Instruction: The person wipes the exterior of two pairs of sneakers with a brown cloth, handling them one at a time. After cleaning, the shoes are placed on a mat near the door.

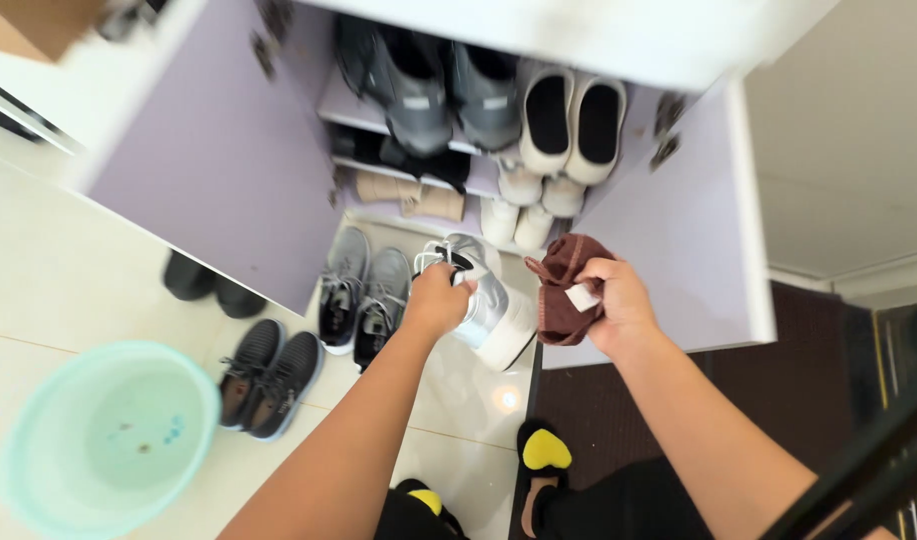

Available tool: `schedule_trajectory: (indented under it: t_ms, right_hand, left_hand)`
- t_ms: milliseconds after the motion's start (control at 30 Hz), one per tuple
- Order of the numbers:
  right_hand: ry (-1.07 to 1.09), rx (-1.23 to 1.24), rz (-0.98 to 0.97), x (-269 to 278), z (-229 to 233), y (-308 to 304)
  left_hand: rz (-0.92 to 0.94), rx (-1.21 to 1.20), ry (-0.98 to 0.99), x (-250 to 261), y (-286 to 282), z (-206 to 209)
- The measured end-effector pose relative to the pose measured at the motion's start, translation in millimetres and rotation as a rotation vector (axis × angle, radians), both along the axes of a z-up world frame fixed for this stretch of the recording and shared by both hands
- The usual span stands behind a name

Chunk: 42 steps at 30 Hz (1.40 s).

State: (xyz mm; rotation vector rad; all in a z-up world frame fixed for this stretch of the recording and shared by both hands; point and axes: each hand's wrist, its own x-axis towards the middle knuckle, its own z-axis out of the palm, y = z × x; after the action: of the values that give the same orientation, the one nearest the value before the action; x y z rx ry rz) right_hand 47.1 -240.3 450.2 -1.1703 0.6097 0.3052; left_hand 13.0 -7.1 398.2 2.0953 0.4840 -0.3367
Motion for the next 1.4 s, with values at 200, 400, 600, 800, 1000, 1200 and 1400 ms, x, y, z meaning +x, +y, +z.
schedule_trajectory:
  t_ms: [200,400,600,800,1000,1200,1400]
  right_hand:
    - [-0.263,0.075,0.073,-6.3,162.0,0.7]
    - [-0.660,-0.010,0.040,-22.6,289.2,25.4]
    - [-1.261,-0.645,0.199,-53.0,331.2,62.7]
    - [-1.463,-0.942,0.053,-87.4,300.6,69.5]
    - [-1.055,-0.599,0.264,-108.4,255.1,31.6]
    - [-0.363,-0.054,0.105,-104.3,295.9,-26.4]
    - [-0.420,-0.154,0.195,-96.0,347.3,-39.4]
  left_hand:
    - [0.325,-0.667,-0.036,12.2,25.6,149.7]
    - [0.538,-1.326,0.052,1.7,36.0,266.2]
    - [0.509,-1.643,0.068,-29.4,12.7,328.1]
    - [0.679,-1.602,-0.099,-47.9,-5.4,378.6]
    - [0.756,-1.609,-0.140,-59.9,3.4,408.3]
    - [0.775,-1.583,-0.150,-68.0,0.3,420.4]
    - [0.819,-1.553,-0.146,-77.7,-6.9,417.7]
